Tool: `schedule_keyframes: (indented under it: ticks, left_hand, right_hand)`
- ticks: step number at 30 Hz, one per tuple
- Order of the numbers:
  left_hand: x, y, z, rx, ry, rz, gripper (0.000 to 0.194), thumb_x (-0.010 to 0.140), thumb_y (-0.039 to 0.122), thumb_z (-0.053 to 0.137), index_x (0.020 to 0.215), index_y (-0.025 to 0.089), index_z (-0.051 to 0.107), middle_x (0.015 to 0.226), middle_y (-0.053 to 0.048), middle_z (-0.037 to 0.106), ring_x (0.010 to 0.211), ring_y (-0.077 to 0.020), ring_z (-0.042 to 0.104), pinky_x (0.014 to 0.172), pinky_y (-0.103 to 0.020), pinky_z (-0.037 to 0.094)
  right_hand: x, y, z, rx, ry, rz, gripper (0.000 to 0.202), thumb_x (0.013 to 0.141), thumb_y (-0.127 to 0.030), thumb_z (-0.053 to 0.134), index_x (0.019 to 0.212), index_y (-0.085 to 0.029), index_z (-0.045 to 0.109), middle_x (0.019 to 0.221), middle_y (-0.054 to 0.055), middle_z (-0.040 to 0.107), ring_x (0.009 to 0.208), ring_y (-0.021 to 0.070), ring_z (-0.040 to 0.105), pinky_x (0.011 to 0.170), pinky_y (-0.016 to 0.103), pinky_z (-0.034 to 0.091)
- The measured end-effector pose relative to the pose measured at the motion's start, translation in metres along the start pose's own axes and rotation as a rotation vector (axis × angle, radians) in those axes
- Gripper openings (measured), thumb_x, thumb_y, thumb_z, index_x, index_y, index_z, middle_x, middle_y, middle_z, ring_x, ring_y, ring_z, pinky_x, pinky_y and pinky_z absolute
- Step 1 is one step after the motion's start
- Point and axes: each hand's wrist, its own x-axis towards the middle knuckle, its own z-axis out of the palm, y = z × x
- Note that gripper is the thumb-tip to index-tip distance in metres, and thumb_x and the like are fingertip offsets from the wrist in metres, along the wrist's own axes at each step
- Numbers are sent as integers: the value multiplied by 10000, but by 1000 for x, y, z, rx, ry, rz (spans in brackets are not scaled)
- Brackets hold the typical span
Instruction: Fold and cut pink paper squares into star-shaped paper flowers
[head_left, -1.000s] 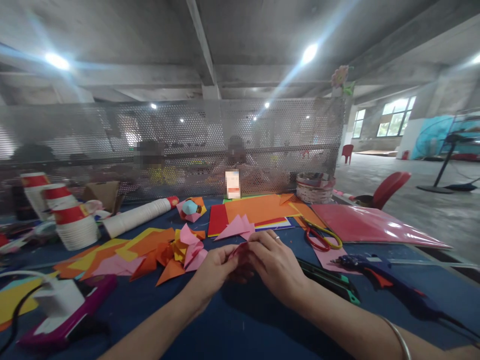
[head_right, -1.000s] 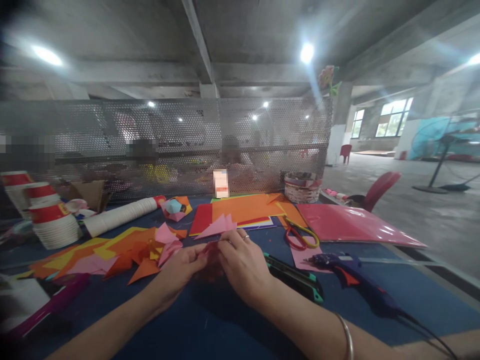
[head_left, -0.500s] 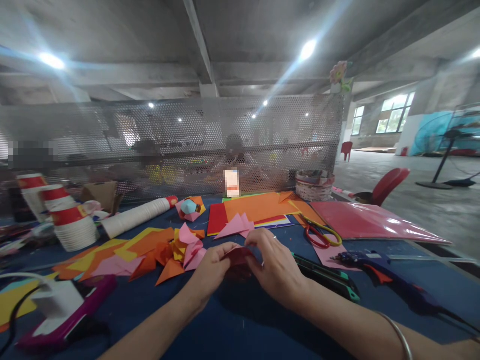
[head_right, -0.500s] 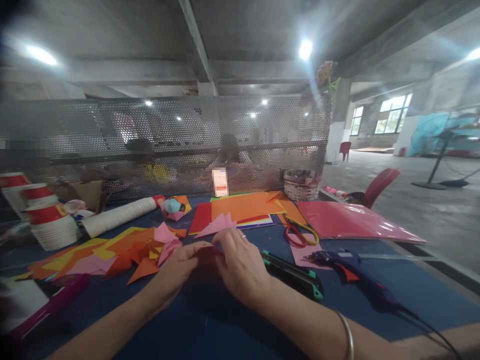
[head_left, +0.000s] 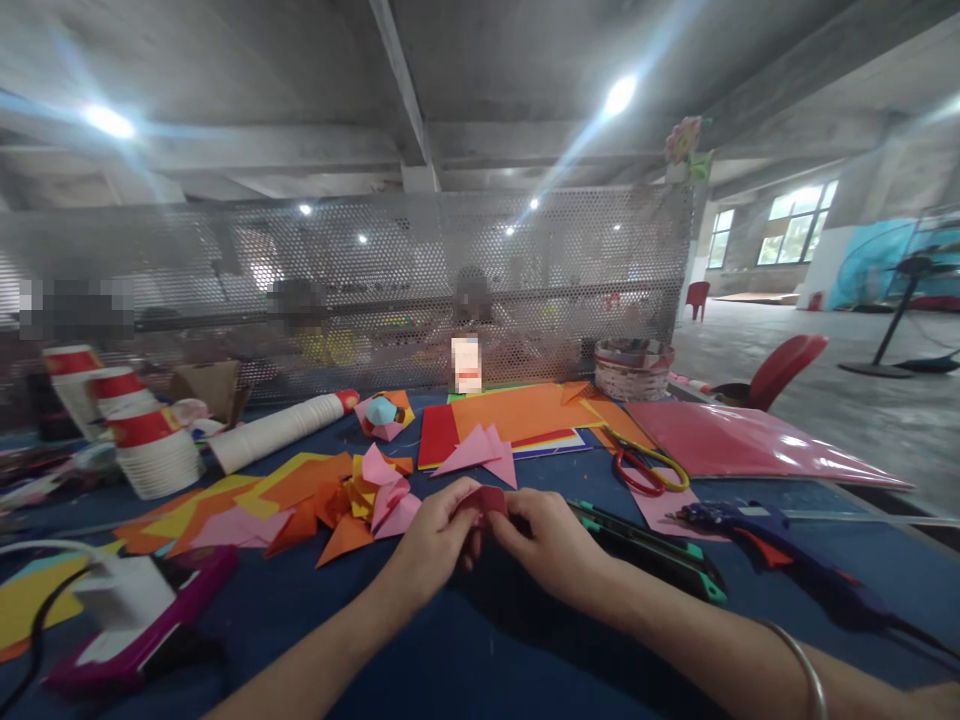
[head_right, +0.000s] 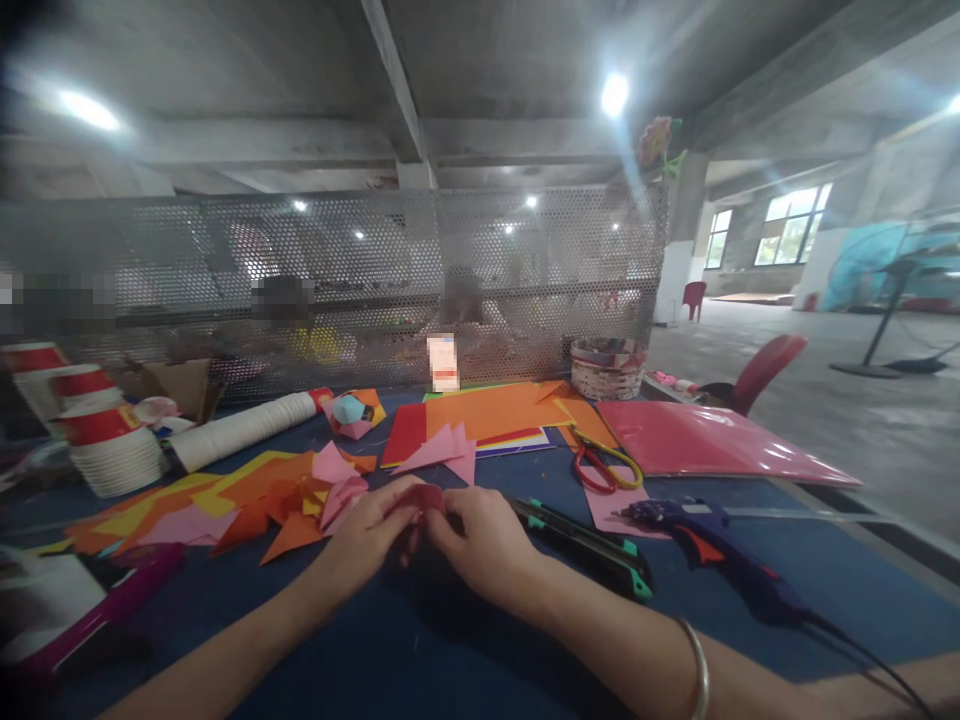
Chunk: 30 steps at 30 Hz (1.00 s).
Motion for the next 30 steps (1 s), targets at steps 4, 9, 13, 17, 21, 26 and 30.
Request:
schedule_keyframes:
  ticks: [4,9,13,17,21,26,30]
  left_hand:
    - [0,-1,0,85,13,18,176,807,202,423,885,172,577,437,91,413,383,-85,391,379,-175,286]
    - [4,-2,-6,191,-7,-77,175,925,283,477,928,139,577,551,72,495,422,-64,448,419,-180,381]
    - [8,-6,-13,259,-11,-184,244,918,352,520,978,125,584,858,-19,618,659,-110,597,597,-268,517]
    - [9,-6,-15,271,-8,-218,266,911,352,530,1058,135,575,995,-50,619,815,-162,622,710,-338,532]
    - [10,-7,-14,237,-31,-238,268,912,337,532,1089,139,563,1020,-58,614,828,-163,622,715,-343,534]
    - [12,-13,-16,231,-36,-234,268,913,339,530,1089,139,561,1008,-55,614,809,-157,621,697,-332,535]
    - [11,-11,-16,236,-55,-216,255,915,347,524,1044,133,573,948,-42,620,755,-140,617,662,-309,531]
  right_hand:
    - [0,0,2,-19,26,-12,262,894,-194,432,667,-177,562,683,8,611,614,114,506,578,218,312]
    - [2,4,0,-60,55,15,242,902,-209,441,699,-174,567,684,16,598,627,125,498,588,232,308]
    - [4,7,-3,-85,49,23,228,908,-215,454,727,-168,585,702,23,603,660,134,516,609,236,320]
    - [5,8,-4,-99,24,8,255,927,-236,446,723,-173,587,685,8,598,641,125,517,597,233,333]
    - [6,11,-4,-124,29,25,250,944,-279,452,769,-158,582,695,-17,572,652,120,535,628,255,399]
    - [7,14,-4,-126,13,48,240,933,-328,497,805,-144,582,733,-22,579,665,113,561,662,287,463]
    - [6,10,-7,-94,9,50,241,938,-252,450,787,-156,612,711,9,611,668,135,569,630,256,404]
